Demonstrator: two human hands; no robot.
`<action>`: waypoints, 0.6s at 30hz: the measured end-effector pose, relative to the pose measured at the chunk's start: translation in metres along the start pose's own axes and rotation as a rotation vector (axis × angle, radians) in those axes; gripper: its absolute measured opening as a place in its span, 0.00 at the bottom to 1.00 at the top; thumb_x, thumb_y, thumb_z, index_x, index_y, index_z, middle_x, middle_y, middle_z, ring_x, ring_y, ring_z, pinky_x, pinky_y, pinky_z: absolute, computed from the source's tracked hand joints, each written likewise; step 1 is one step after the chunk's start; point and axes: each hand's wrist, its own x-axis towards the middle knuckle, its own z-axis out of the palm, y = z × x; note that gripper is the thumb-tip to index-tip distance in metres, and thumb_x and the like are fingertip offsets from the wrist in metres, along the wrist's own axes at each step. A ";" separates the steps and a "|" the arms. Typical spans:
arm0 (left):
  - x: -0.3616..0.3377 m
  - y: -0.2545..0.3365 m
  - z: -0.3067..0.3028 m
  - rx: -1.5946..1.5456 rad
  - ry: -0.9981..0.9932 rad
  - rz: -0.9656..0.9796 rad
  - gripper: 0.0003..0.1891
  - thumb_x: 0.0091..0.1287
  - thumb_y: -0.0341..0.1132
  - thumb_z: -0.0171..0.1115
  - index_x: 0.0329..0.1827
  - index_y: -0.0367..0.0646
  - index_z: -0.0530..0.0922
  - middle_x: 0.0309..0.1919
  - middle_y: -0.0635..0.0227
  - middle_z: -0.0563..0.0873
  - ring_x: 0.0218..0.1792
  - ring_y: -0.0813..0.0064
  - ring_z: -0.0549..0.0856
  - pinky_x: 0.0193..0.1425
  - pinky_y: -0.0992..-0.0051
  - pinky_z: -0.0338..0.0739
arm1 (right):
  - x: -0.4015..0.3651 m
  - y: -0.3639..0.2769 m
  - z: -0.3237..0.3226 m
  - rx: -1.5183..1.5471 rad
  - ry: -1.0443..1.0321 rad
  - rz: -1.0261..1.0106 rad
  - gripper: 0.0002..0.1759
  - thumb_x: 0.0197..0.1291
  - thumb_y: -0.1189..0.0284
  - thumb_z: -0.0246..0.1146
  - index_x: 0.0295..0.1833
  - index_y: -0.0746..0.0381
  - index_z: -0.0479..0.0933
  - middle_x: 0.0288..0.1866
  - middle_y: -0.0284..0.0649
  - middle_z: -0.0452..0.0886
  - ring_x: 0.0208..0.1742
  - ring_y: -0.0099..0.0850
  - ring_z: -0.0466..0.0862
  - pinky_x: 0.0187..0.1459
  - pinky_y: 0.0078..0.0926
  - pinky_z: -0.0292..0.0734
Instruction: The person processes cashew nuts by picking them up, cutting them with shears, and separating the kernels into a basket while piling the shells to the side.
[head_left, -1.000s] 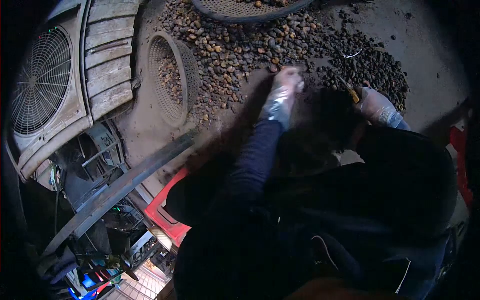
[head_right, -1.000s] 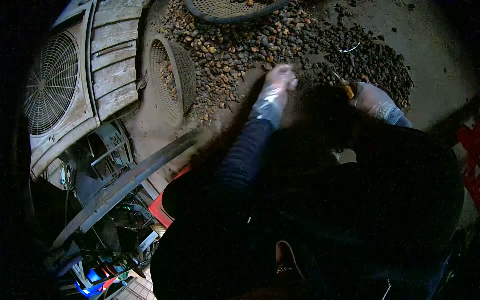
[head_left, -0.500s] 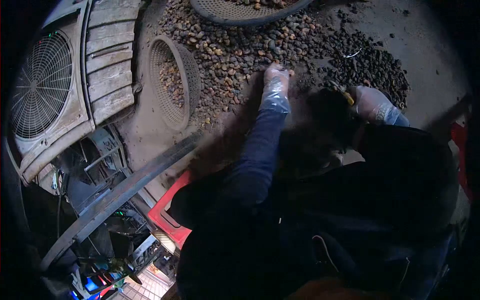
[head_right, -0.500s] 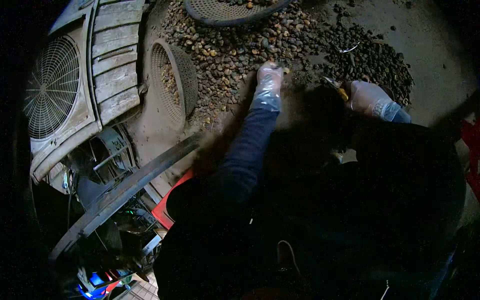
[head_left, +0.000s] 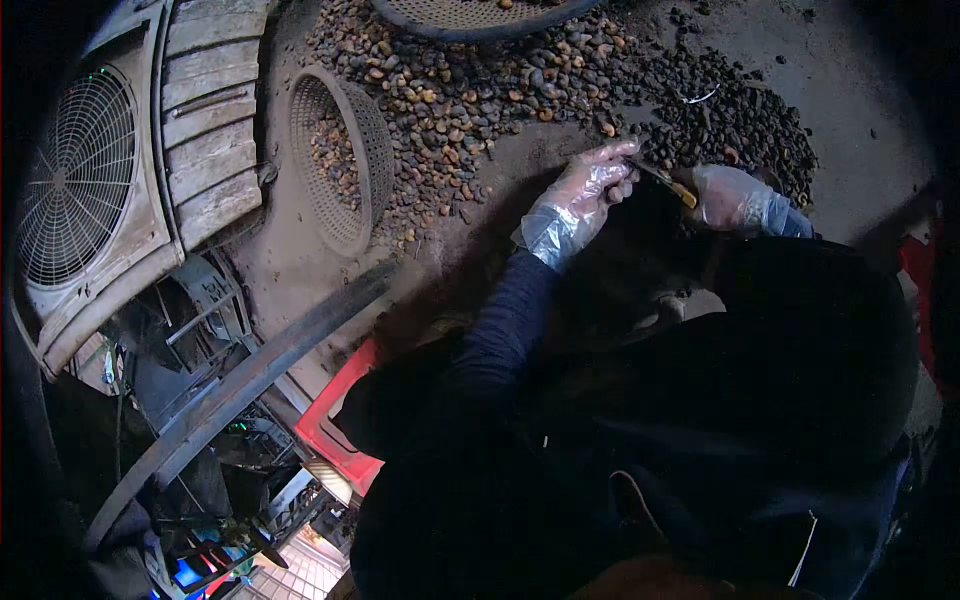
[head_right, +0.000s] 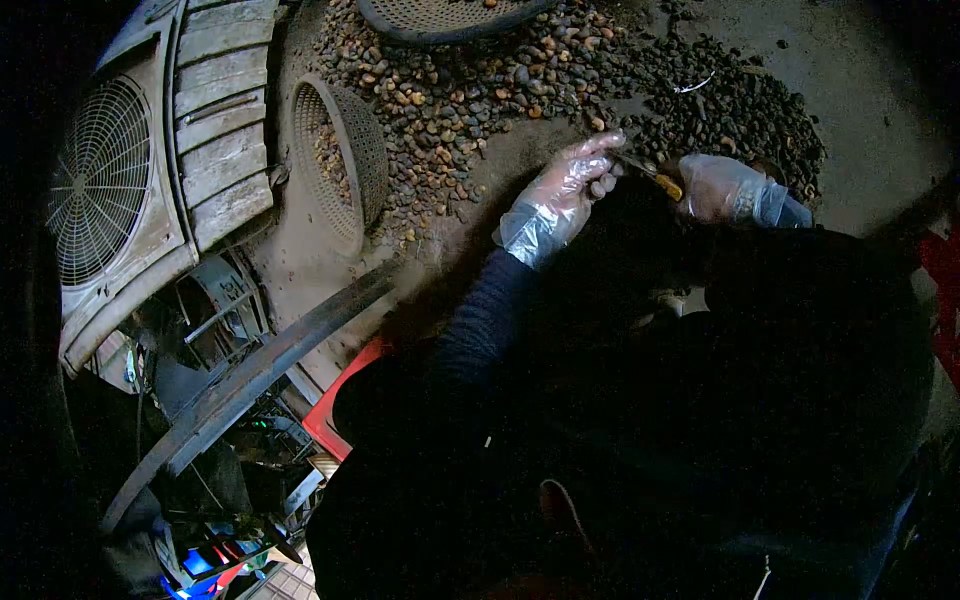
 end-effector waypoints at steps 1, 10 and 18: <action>0.000 -0.001 0.001 -0.001 0.002 -0.002 0.22 0.80 0.28 0.63 0.75 0.35 0.79 0.50 0.68 0.86 0.43 0.80 0.80 0.49 0.78 0.77 | -0.002 -0.005 -0.005 0.055 -0.084 0.045 0.21 0.64 0.61 0.75 0.48 0.69 0.83 0.37 0.52 0.88 0.40 0.50 0.90 0.44 0.48 0.86; 0.000 -0.004 -0.003 0.183 0.190 0.100 0.26 0.81 0.34 0.66 0.78 0.33 0.72 0.41 0.70 0.84 0.42 0.79 0.83 0.50 0.76 0.81 | 0.011 0.032 0.037 0.175 0.081 0.215 0.25 0.71 0.57 0.71 0.60 0.68 0.83 0.47 0.53 0.91 0.51 0.50 0.91 0.54 0.46 0.84; 0.123 -0.027 -0.053 1.626 0.493 0.484 0.13 0.70 0.34 0.75 0.50 0.33 0.88 0.44 0.53 0.93 0.49 0.53 0.93 0.58 0.59 0.88 | 0.002 0.025 0.017 0.371 0.058 0.297 0.24 0.68 0.67 0.71 0.65 0.68 0.81 0.51 0.47 0.91 0.56 0.41 0.90 0.59 0.41 0.82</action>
